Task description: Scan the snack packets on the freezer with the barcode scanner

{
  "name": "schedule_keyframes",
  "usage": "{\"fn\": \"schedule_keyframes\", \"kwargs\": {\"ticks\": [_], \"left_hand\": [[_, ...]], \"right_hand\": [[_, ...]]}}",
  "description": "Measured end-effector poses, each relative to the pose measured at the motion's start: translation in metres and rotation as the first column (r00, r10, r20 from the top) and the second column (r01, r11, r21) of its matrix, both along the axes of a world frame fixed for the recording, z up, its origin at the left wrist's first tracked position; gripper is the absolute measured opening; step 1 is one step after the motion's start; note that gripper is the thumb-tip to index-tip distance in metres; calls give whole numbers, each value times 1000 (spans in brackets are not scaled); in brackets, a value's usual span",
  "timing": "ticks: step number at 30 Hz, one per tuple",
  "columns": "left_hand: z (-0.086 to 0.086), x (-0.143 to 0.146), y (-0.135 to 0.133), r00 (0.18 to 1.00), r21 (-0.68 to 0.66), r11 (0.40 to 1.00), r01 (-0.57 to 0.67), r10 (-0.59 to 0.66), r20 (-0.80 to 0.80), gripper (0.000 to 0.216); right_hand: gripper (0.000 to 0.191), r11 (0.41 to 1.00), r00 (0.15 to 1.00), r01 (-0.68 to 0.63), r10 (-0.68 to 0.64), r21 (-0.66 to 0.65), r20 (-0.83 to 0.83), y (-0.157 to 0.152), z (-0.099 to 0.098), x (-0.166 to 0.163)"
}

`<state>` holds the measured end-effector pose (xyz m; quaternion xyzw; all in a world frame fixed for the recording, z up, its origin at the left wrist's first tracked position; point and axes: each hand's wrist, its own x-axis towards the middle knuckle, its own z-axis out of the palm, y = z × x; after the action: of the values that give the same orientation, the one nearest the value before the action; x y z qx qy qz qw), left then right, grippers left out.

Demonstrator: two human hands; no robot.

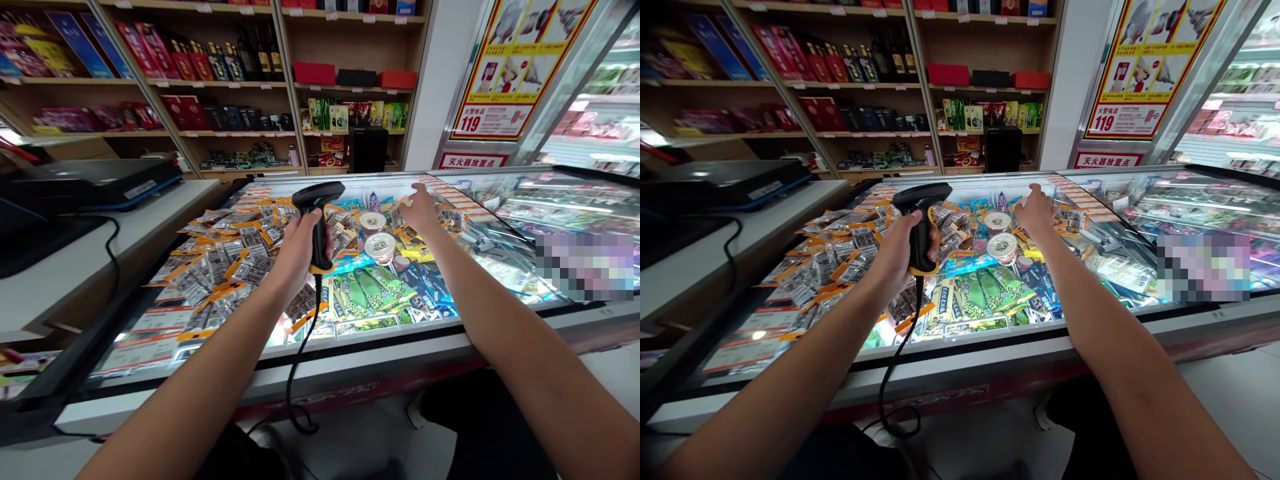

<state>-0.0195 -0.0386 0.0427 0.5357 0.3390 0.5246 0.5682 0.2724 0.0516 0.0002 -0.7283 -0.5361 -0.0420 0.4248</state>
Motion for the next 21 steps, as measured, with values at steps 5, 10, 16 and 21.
{"fn": "schedule_keyframes", "kwargs": {"ticks": [5, 10, 16, 21], "left_hand": [[1, -4, 3, 994, 45, 996, -81, 77, 79, 30], [3, -3, -1, 996, 21, 996, -88, 88, 15, 27], [2, -2, 1, 997, 54, 996, -66, 68, -38, 27], [3, -4, -4, 987, 116, 993, 6, 13, -159, 23]], "right_hand": [[31, 970, 970, -235, 231, 58, 72, -21, 13, -36], [60, 740, 762, -642, 645, -199, -60, -44, 21, -87], [42, 566, 602, -798, 742, -204, -296, -50, 23, -90], [28, 594, 568, -794, 646, -132, -511, -42, 39, -56]]}}
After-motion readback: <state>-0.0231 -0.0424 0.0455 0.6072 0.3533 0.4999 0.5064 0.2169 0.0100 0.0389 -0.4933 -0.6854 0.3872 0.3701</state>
